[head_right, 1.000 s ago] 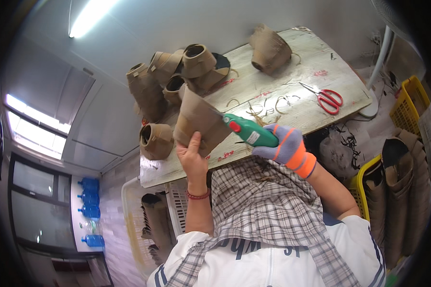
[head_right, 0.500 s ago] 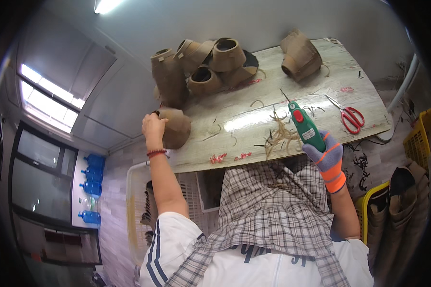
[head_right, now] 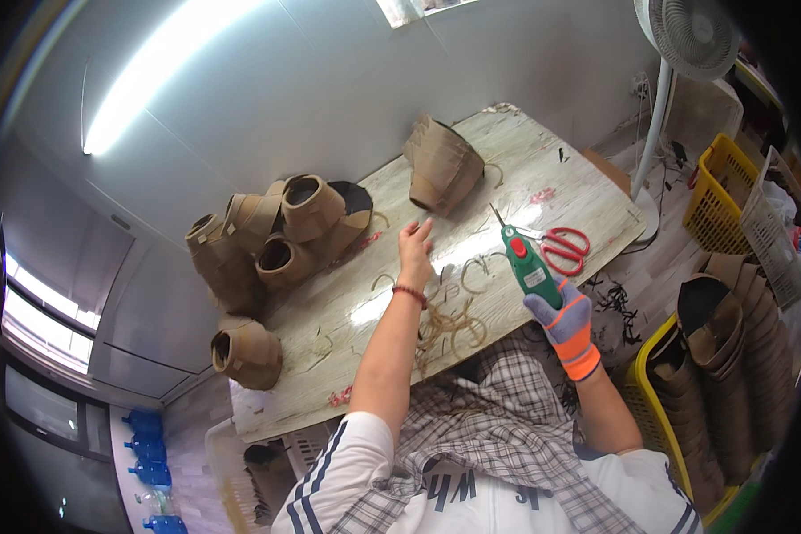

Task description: The person uses a rotary cutting tool to trim the edges of beige shoe uppers, then switches to scissors to trim the interior lining. Finished uppers are placed on the table as the person continues processing additional units.

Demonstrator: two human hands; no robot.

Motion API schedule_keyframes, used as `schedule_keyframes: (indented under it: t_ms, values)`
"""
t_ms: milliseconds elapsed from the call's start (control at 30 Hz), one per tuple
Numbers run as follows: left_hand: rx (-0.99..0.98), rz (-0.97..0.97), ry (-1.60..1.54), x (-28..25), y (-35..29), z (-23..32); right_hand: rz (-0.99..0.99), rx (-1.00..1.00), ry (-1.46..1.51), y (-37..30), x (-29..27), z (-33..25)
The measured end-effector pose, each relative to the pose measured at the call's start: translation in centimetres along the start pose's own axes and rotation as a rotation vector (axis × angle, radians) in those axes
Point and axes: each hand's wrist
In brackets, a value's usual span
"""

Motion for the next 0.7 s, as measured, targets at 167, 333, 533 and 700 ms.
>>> schedule_keyframes:
  t_ms: [167,333,533,700]
  values:
    - [-0.04,0.193,-0.184,5.4,4.6,2.2,-0.007,0.03,0.101,0.0,0.5,-0.6]
    - [0.189,0.054,-0.085,5.1,1.8,1.6,0.034,0.061,0.051,0.0,0.4,1.3]
    - [0.217,-0.21,-0.41,-1.2,-5.0,2.8,-0.073,0.096,0.034,-0.6,1.1,0.7]
    - [0.157,-0.223,-0.547,-7.9,-10.1,5.1,-0.13,0.091,-0.016,-1.4,2.5,0.0]
Point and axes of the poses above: each hand's wrist, its own y-axis towards the middle knuckle, its own x-axis out of the palm, z = x × y, and after that the axes turned 4 degrees about -y, right-handed
